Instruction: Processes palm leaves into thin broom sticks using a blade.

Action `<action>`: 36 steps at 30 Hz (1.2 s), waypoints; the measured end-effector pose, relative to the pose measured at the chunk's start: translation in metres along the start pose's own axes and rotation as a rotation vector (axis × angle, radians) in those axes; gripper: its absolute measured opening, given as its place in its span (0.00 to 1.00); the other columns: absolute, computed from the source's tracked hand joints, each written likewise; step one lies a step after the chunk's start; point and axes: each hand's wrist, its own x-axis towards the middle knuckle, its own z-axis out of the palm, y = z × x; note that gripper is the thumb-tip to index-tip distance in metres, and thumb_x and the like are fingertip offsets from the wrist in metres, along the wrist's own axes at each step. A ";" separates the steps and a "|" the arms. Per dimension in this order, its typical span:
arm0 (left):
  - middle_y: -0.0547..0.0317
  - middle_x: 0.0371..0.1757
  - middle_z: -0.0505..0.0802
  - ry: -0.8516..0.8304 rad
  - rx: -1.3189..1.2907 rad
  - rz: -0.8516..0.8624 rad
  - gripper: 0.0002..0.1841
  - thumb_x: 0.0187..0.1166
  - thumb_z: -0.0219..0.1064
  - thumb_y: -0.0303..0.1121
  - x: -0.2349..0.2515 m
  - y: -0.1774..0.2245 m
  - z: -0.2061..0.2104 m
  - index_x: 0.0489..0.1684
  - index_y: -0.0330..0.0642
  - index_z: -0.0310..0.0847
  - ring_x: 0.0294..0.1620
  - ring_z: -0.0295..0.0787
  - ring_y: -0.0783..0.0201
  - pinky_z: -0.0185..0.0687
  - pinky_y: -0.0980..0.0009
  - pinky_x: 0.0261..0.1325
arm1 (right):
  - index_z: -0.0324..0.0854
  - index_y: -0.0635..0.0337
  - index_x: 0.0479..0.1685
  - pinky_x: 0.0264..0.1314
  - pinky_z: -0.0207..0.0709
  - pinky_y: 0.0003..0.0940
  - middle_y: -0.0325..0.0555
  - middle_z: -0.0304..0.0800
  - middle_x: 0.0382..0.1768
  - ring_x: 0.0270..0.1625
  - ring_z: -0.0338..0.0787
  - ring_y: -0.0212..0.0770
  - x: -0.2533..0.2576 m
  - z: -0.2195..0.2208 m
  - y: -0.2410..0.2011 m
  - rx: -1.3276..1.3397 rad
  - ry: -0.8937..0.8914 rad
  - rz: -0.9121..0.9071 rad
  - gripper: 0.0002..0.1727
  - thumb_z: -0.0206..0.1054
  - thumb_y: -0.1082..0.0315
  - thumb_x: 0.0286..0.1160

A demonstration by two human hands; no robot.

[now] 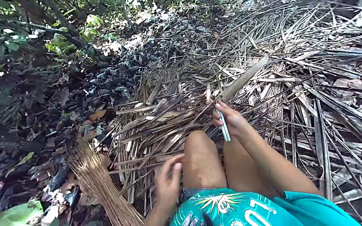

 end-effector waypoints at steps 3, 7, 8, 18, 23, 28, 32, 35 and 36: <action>0.44 0.63 0.93 -0.037 0.360 0.337 0.18 0.88 0.57 0.33 0.038 0.010 0.030 0.61 0.30 0.86 0.70 0.88 0.56 0.78 0.62 0.77 | 0.64 0.53 0.80 0.19 0.68 0.16 0.29 0.69 0.17 0.15 0.70 0.23 -0.016 0.019 0.012 -0.134 -0.055 0.089 0.21 0.42 0.64 0.94; 0.39 0.71 0.87 -0.198 0.215 0.049 0.26 0.89 0.56 0.33 0.089 -0.005 0.060 0.84 0.28 0.66 0.72 0.85 0.49 0.76 0.51 0.77 | 0.73 0.58 0.62 0.19 0.67 0.14 0.30 0.72 0.18 0.15 0.70 0.22 -0.037 0.038 0.013 -0.188 -0.132 0.137 0.14 0.44 0.66 0.91; 0.42 0.61 0.92 -0.198 0.154 0.007 0.25 0.90 0.55 0.32 0.093 -0.006 0.064 0.82 0.30 0.69 0.60 0.92 0.54 0.84 0.54 0.67 | 0.74 0.58 0.57 0.20 0.67 0.14 0.29 0.73 0.17 0.15 0.70 0.22 -0.039 0.037 0.009 -0.219 -0.138 0.110 0.13 0.44 0.67 0.90; 0.74 0.19 0.75 -0.324 -0.394 -0.487 0.11 0.89 0.53 0.25 0.113 -0.005 0.057 0.40 0.37 0.81 0.17 0.66 0.82 0.63 0.86 0.24 | 0.79 0.62 0.47 0.23 0.67 0.21 0.33 0.72 0.19 0.18 0.69 0.24 -0.010 0.001 -0.021 -0.893 -0.078 -0.101 0.09 0.56 0.67 0.88; 0.74 0.19 0.73 -0.331 -0.307 -0.589 0.11 0.91 0.52 0.26 0.105 -0.019 0.047 0.41 0.37 0.81 0.18 0.65 0.82 0.62 0.85 0.24 | 0.76 0.66 0.65 0.23 0.67 0.23 0.35 0.75 0.25 0.20 0.69 0.24 0.043 -0.030 -0.043 -0.755 0.266 -0.087 0.16 0.48 0.68 0.93; 0.76 0.19 0.73 -0.325 -0.355 -0.676 0.12 0.90 0.51 0.25 0.087 -0.025 0.036 0.39 0.38 0.81 0.17 0.65 0.82 0.62 0.86 0.24 | 0.74 0.57 0.50 0.17 0.66 0.18 0.30 0.71 0.19 0.14 0.68 0.24 0.073 -0.039 -0.043 -0.305 0.455 0.050 0.11 0.48 0.64 0.94; 0.76 0.18 0.72 -0.275 -0.419 -0.761 0.13 0.91 0.50 0.26 0.074 -0.025 0.024 0.38 0.40 0.80 0.16 0.64 0.81 0.63 0.85 0.23 | 0.76 0.55 0.46 0.11 0.63 0.17 0.27 0.66 0.13 0.09 0.64 0.23 0.090 -0.040 -0.022 0.081 0.398 0.221 0.20 0.43 0.53 0.95; 0.76 0.17 0.71 -0.251 -0.452 -0.793 0.14 0.91 0.49 0.25 0.064 -0.026 0.013 0.37 0.41 0.80 0.15 0.63 0.81 0.61 0.86 0.21 | 0.78 0.56 0.46 0.12 0.63 0.16 0.26 0.67 0.12 0.09 0.65 0.22 0.094 -0.047 -0.009 0.175 0.285 0.335 0.27 0.37 0.48 0.95; 0.76 0.17 0.71 -0.256 -0.453 -0.802 0.14 0.91 0.49 0.25 0.061 -0.026 0.011 0.37 0.42 0.80 0.15 0.63 0.82 0.62 0.86 0.21 | 0.79 0.56 0.45 0.12 0.63 0.16 0.27 0.68 0.13 0.09 0.65 0.22 0.095 -0.048 -0.006 0.150 0.279 0.351 0.28 0.37 0.48 0.95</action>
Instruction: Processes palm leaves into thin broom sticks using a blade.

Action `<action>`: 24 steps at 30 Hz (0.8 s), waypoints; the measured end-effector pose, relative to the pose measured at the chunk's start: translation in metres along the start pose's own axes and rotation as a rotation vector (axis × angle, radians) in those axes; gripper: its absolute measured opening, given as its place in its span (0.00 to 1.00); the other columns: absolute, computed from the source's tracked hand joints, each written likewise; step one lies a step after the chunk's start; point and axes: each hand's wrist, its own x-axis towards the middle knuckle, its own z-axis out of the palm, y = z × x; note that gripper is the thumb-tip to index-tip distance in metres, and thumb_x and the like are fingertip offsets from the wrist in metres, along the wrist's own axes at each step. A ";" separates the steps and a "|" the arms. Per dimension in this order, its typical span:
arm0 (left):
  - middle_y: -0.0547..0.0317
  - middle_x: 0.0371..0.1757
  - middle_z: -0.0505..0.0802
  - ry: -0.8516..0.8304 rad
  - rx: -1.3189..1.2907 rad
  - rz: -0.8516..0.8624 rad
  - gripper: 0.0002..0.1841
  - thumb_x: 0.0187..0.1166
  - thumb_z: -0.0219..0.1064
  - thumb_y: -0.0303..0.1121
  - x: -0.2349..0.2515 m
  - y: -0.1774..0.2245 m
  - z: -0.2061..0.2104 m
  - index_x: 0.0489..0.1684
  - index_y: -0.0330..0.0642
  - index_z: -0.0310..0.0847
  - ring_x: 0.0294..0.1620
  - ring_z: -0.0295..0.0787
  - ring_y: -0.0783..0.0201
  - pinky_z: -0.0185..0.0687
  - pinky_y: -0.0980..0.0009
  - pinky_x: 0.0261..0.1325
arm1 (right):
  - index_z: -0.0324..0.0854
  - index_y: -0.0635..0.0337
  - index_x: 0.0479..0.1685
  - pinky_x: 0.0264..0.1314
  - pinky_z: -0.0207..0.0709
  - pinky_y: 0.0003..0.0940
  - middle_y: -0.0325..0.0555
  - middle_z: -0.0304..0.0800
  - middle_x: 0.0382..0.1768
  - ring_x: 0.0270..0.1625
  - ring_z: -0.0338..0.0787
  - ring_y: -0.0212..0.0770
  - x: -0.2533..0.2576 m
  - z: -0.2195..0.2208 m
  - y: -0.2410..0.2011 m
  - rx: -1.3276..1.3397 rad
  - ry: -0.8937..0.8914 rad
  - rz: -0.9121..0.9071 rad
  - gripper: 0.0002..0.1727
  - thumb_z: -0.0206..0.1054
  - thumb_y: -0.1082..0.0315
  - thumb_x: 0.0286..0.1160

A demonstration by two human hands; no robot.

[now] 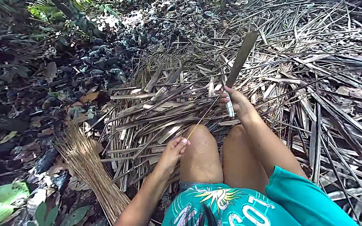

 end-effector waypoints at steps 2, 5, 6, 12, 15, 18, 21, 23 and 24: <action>0.76 0.17 0.71 -0.002 0.001 -0.021 0.14 0.91 0.49 0.25 -0.004 -0.003 -0.005 0.37 0.42 0.80 0.15 0.63 0.82 0.62 0.86 0.21 | 0.79 0.57 0.44 0.12 0.62 0.17 0.29 0.70 0.14 0.10 0.64 0.23 0.001 0.001 0.004 -0.087 0.019 -0.015 0.28 0.38 0.48 0.95; 0.77 0.16 0.71 0.007 0.012 -0.055 0.14 0.91 0.48 0.25 -0.010 -0.005 -0.015 0.37 0.42 0.80 0.14 0.62 0.82 0.61 0.86 0.21 | 0.78 0.58 0.42 0.12 0.63 0.17 0.30 0.71 0.14 0.09 0.65 0.23 0.004 0.003 0.007 -0.068 0.044 -0.014 0.28 0.39 0.48 0.95; 0.77 0.16 0.70 0.016 0.013 -0.068 0.14 0.91 0.48 0.25 -0.015 -0.005 -0.020 0.38 0.42 0.79 0.14 0.62 0.82 0.61 0.86 0.20 | 0.77 0.55 0.39 0.12 0.63 0.17 0.28 0.70 0.13 0.09 0.64 0.22 0.007 -0.002 0.007 -0.014 0.051 -0.030 0.28 0.38 0.47 0.95; 0.78 0.15 0.71 0.064 -0.124 -0.011 0.16 0.91 0.44 0.27 -0.041 -0.005 -0.035 0.38 0.44 0.80 0.13 0.63 0.83 0.62 0.87 0.19 | 0.79 0.55 0.53 0.15 0.64 0.17 0.25 0.67 0.14 0.11 0.65 0.22 -0.034 -0.005 0.004 -0.104 -0.002 -0.250 0.27 0.34 0.51 0.96; 0.80 0.14 0.71 -0.001 -0.208 0.038 0.16 0.90 0.44 0.27 -0.040 0.001 -0.023 0.37 0.46 0.80 0.13 0.63 0.84 0.62 0.87 0.20 | 0.69 0.50 0.78 0.18 0.71 0.17 0.25 0.73 0.16 0.14 0.72 0.21 -0.097 0.035 0.051 -0.378 -0.360 -0.256 0.24 0.42 0.56 0.89; 0.81 0.14 0.72 -0.088 -0.273 0.058 0.16 0.90 0.44 0.29 -0.038 0.001 -0.013 0.36 0.48 0.79 0.13 0.64 0.85 0.63 0.87 0.20 | 0.56 0.51 0.88 0.22 0.72 0.16 0.28 0.77 0.22 0.18 0.75 0.21 -0.136 0.063 0.089 -0.518 -0.642 -0.061 0.32 0.54 0.62 0.83; 0.82 0.14 0.72 -0.112 -0.257 0.116 0.14 0.88 0.48 0.30 -0.040 -0.002 -0.009 0.36 0.50 0.81 0.14 0.64 0.85 0.62 0.87 0.20 | 0.72 0.55 0.73 0.21 0.67 0.11 0.25 0.74 0.21 0.18 0.72 0.17 -0.144 0.070 0.096 -0.496 -0.705 0.074 0.19 0.51 0.66 0.87; 0.82 0.15 0.73 -0.117 -0.228 0.131 0.14 0.88 0.50 0.30 -0.045 -0.006 -0.012 0.36 0.51 0.82 0.14 0.64 0.85 0.62 0.87 0.20 | 0.78 0.57 0.67 0.20 0.66 0.11 0.25 0.73 0.21 0.17 0.70 0.17 -0.143 0.066 0.078 -0.523 -0.609 -0.028 0.17 0.50 0.66 0.88; 0.82 0.15 0.72 -0.122 -0.217 0.125 0.14 0.88 0.50 0.30 -0.049 -0.008 -0.015 0.36 0.51 0.82 0.14 0.64 0.85 0.61 0.87 0.20 | 0.78 0.57 0.68 0.20 0.65 0.11 0.25 0.72 0.21 0.17 0.69 0.17 -0.140 0.062 0.062 -0.521 -0.544 -0.109 0.17 0.50 0.66 0.90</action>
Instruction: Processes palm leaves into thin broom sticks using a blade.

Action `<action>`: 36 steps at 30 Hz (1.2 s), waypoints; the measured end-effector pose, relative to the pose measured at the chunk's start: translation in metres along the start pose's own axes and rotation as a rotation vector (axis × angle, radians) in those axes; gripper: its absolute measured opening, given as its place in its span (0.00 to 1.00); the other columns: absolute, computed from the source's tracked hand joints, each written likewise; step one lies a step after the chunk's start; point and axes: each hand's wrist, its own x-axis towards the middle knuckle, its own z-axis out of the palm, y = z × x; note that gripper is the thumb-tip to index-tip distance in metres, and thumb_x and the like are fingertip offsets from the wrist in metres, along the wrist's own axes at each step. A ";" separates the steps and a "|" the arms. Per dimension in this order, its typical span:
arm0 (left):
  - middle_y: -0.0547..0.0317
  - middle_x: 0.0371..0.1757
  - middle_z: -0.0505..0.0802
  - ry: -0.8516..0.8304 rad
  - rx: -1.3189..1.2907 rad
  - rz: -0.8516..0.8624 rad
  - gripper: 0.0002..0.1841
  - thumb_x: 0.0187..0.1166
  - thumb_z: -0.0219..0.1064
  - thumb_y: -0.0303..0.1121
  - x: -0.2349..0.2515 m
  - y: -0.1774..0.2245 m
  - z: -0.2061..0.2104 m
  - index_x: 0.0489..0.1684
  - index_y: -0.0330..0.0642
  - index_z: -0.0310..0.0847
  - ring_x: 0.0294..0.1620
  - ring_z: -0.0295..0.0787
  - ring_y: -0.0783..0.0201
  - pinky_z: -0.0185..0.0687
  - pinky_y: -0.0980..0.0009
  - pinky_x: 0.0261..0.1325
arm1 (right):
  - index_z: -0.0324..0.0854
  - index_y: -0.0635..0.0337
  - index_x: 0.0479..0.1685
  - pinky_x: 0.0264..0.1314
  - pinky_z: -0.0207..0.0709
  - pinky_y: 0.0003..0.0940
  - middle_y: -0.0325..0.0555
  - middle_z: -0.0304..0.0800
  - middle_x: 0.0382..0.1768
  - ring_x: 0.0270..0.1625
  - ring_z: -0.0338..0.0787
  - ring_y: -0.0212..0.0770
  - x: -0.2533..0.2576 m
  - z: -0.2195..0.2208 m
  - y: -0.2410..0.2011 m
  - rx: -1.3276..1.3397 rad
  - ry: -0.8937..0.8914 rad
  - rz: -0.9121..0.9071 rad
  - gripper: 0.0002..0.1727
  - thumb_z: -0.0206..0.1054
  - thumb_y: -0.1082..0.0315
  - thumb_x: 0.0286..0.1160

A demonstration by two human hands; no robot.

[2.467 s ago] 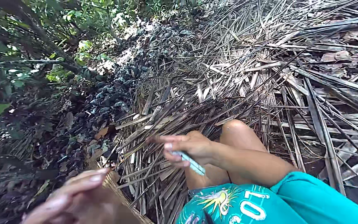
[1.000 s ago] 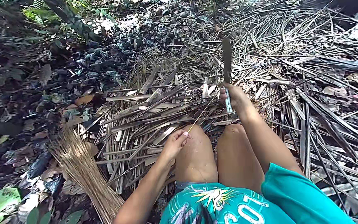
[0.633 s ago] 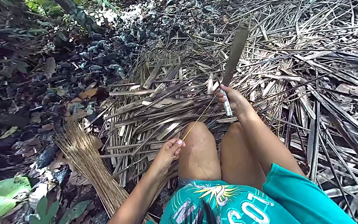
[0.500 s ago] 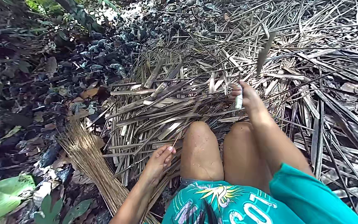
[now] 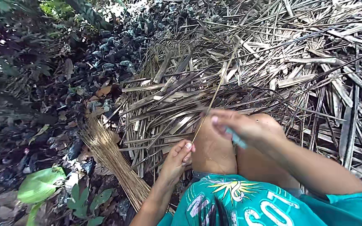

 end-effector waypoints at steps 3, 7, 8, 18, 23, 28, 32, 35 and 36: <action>0.82 0.14 0.72 -0.006 0.005 -0.013 0.13 0.88 0.52 0.31 -0.011 -0.003 -0.003 0.35 0.51 0.83 0.13 0.63 0.86 0.60 0.88 0.19 | 0.74 0.54 0.71 0.17 0.64 0.13 0.24 0.69 0.19 0.15 0.67 0.18 0.004 -0.033 -0.029 0.032 0.233 -0.202 0.19 0.43 0.65 0.92; 0.82 0.14 0.72 0.022 0.009 0.025 0.14 0.88 0.50 0.30 -0.007 -0.004 0.001 0.35 0.50 0.83 0.14 0.65 0.85 0.63 0.87 0.21 | 0.67 0.49 0.78 0.16 0.70 0.15 0.30 0.71 0.20 0.15 0.71 0.22 -0.012 0.004 -0.017 0.021 0.090 -0.019 0.20 0.47 0.65 0.91; 0.82 0.15 0.73 0.035 0.036 0.053 0.15 0.88 0.50 0.29 -0.005 -0.003 0.004 0.35 0.50 0.83 0.14 0.65 0.86 0.63 0.87 0.21 | 0.66 0.51 0.79 0.19 0.69 0.15 0.31 0.72 0.22 0.17 0.71 0.22 -0.015 0.019 -0.007 0.009 -0.023 0.097 0.20 0.50 0.67 0.91; 0.86 0.15 0.71 -0.025 0.230 0.100 0.10 0.86 0.60 0.39 -0.036 -0.009 -0.027 0.34 0.58 0.86 0.15 0.64 0.88 0.60 0.89 0.22 | 0.74 0.54 0.70 0.16 0.64 0.12 0.26 0.68 0.19 0.15 0.67 0.19 -0.015 -0.031 -0.048 0.007 0.218 -0.212 0.19 0.42 0.65 0.92; 0.85 0.14 0.71 -0.001 0.211 0.102 0.11 0.86 0.59 0.37 -0.033 -0.011 -0.029 0.34 0.57 0.86 0.15 0.63 0.88 0.60 0.89 0.21 | 0.70 0.54 0.76 0.17 0.64 0.13 0.29 0.68 0.20 0.15 0.68 0.20 -0.021 0.000 -0.021 -0.013 -0.010 0.014 0.19 0.46 0.67 0.91; 0.85 0.15 0.72 -0.012 0.255 0.084 0.10 0.84 0.61 0.38 -0.043 -0.013 -0.042 0.33 0.58 0.87 0.15 0.62 0.89 0.57 0.90 0.20 | 0.73 0.51 0.69 0.18 0.63 0.11 0.23 0.68 0.20 0.16 0.66 0.17 -0.014 -0.063 -0.052 -0.032 0.267 -0.198 0.17 0.43 0.66 0.92; 0.84 0.15 0.72 0.084 0.302 0.122 0.12 0.85 0.56 0.33 -0.037 -0.013 -0.034 0.34 0.54 0.85 0.15 0.62 0.88 0.59 0.89 0.20 | 0.58 0.47 0.86 0.16 0.66 0.13 0.25 0.71 0.20 0.15 0.68 0.19 -0.023 -0.057 -0.056 -0.028 0.414 -0.316 0.25 0.42 0.66 0.92; 0.83 0.18 0.75 0.174 0.433 0.250 0.12 0.87 0.53 0.28 -0.024 -0.012 -0.008 0.39 0.46 0.84 0.17 0.64 0.88 0.61 0.89 0.23 | 0.48 0.47 0.93 0.20 0.73 0.20 0.34 0.78 0.23 0.18 0.76 0.25 -0.030 0.009 -0.011 -0.082 0.173 -0.072 0.34 0.53 0.66 0.88; 0.83 0.21 0.77 0.201 0.498 0.307 0.11 0.87 0.53 0.27 -0.019 -0.012 0.002 0.40 0.42 0.84 0.19 0.66 0.89 0.63 0.90 0.24 | 0.50 0.50 0.92 0.22 0.73 0.19 0.34 0.78 0.25 0.20 0.76 0.24 -0.029 0.029 0.007 -0.092 0.040 0.015 0.34 0.56 0.66 0.87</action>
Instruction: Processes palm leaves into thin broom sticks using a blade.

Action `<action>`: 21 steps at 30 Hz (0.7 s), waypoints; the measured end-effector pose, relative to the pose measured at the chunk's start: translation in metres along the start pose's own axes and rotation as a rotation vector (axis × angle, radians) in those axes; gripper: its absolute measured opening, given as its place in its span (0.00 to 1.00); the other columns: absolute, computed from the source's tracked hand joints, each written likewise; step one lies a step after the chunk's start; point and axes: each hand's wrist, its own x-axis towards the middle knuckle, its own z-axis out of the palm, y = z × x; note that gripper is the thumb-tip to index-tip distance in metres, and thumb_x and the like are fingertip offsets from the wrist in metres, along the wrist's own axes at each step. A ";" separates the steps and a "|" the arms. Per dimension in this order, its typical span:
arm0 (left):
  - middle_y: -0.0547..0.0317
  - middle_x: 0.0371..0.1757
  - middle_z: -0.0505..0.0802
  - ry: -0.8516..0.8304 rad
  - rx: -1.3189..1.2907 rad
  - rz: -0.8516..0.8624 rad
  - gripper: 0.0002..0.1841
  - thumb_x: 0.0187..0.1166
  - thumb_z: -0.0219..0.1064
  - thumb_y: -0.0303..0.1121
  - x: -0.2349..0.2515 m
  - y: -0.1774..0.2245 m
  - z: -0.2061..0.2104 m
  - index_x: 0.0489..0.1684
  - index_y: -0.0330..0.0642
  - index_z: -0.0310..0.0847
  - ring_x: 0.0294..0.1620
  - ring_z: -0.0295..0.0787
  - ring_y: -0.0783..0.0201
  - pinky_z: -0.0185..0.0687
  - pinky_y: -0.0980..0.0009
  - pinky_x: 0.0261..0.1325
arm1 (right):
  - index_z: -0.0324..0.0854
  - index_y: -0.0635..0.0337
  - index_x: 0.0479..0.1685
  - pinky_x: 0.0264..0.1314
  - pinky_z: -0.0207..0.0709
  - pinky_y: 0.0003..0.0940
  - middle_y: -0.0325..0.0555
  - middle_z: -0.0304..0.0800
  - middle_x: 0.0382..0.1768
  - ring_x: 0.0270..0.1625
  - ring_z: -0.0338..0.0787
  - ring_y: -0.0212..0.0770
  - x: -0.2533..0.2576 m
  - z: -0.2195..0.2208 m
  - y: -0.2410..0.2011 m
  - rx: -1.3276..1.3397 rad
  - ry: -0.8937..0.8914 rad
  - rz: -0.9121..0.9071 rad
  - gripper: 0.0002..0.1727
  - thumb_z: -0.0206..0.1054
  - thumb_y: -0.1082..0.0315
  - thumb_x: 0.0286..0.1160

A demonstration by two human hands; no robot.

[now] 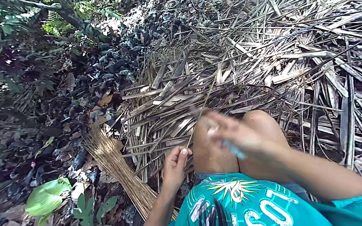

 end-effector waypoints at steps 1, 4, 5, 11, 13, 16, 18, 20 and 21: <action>0.80 0.24 0.82 0.030 0.062 0.062 0.11 0.86 0.54 0.26 0.002 0.002 0.007 0.41 0.38 0.84 0.23 0.71 0.89 0.68 0.89 0.29 | 0.53 0.53 0.90 0.22 0.70 0.17 0.32 0.76 0.28 0.21 0.73 0.22 0.001 0.016 0.013 -0.007 -0.138 0.062 0.33 0.57 0.65 0.86; 0.71 0.30 0.87 0.080 0.271 0.248 0.12 0.86 0.55 0.27 0.002 0.001 0.014 0.40 0.31 0.84 0.29 0.77 0.90 0.74 0.90 0.35 | 0.70 0.59 0.76 0.21 0.66 0.14 0.28 0.74 0.26 0.20 0.71 0.19 0.005 0.024 0.021 0.037 -0.244 0.108 0.21 0.56 0.66 0.87; 0.69 0.29 0.87 0.089 0.331 0.287 0.13 0.86 0.55 0.29 0.001 0.001 0.013 0.39 0.31 0.85 0.28 0.75 0.90 0.72 0.91 0.34 | 0.73 0.60 0.71 0.22 0.67 0.13 0.28 0.75 0.26 0.20 0.71 0.18 0.005 0.016 0.013 0.007 -0.197 0.101 0.17 0.55 0.66 0.89; 0.61 0.28 0.88 0.120 0.552 0.358 0.15 0.87 0.56 0.31 -0.012 -0.007 0.002 0.38 0.31 0.87 0.27 0.78 0.86 0.74 0.90 0.36 | 0.75 0.56 0.70 0.16 0.64 0.13 0.26 0.69 0.19 0.15 0.67 0.19 0.020 -0.065 -0.019 0.127 0.271 -0.220 0.19 0.44 0.67 0.91; 0.60 0.28 0.89 0.143 0.602 0.345 0.14 0.87 0.56 0.31 -0.010 -0.007 0.005 0.38 0.32 0.87 0.26 0.79 0.84 0.75 0.89 0.36 | 0.72 0.54 0.74 0.15 0.65 0.15 0.27 0.69 0.19 0.14 0.68 0.21 0.020 -0.055 -0.014 0.135 0.285 -0.221 0.20 0.44 0.65 0.91; 0.58 0.29 0.90 0.181 0.647 0.358 0.14 0.86 0.57 0.30 -0.003 -0.006 0.012 0.39 0.31 0.88 0.27 0.81 0.83 0.76 0.88 0.37 | 0.67 0.56 0.78 0.21 0.69 0.16 0.31 0.74 0.24 0.19 0.72 0.22 0.010 -0.001 0.012 0.117 -0.015 0.050 0.20 0.53 0.66 0.91; 0.55 0.30 0.91 0.210 0.654 0.414 0.14 0.85 0.57 0.29 0.001 -0.008 0.015 0.38 0.30 0.87 0.29 0.84 0.80 0.78 0.87 0.40 | 0.66 0.58 0.79 0.21 0.65 0.14 0.28 0.71 0.26 0.19 0.69 0.20 0.010 0.019 0.022 0.150 -0.202 0.125 0.21 0.52 0.67 0.89; 0.55 0.30 0.91 0.232 0.674 0.465 0.14 0.86 0.57 0.30 0.000 -0.013 0.011 0.38 0.30 0.87 0.30 0.84 0.80 0.78 0.88 0.40 | 0.71 0.58 0.75 0.22 0.65 0.12 0.27 0.72 0.25 0.19 0.69 0.18 0.013 0.007 0.012 0.145 -0.154 0.110 0.19 0.51 0.67 0.90; 0.55 0.30 0.90 0.240 0.680 0.483 0.15 0.86 0.57 0.31 -0.002 -0.017 0.008 0.37 0.30 0.87 0.29 0.83 0.80 0.77 0.88 0.40 | 0.72 0.58 0.75 0.21 0.65 0.11 0.27 0.72 0.24 0.19 0.69 0.18 0.014 -0.007 0.005 0.140 -0.090 0.067 0.19 0.50 0.68 0.91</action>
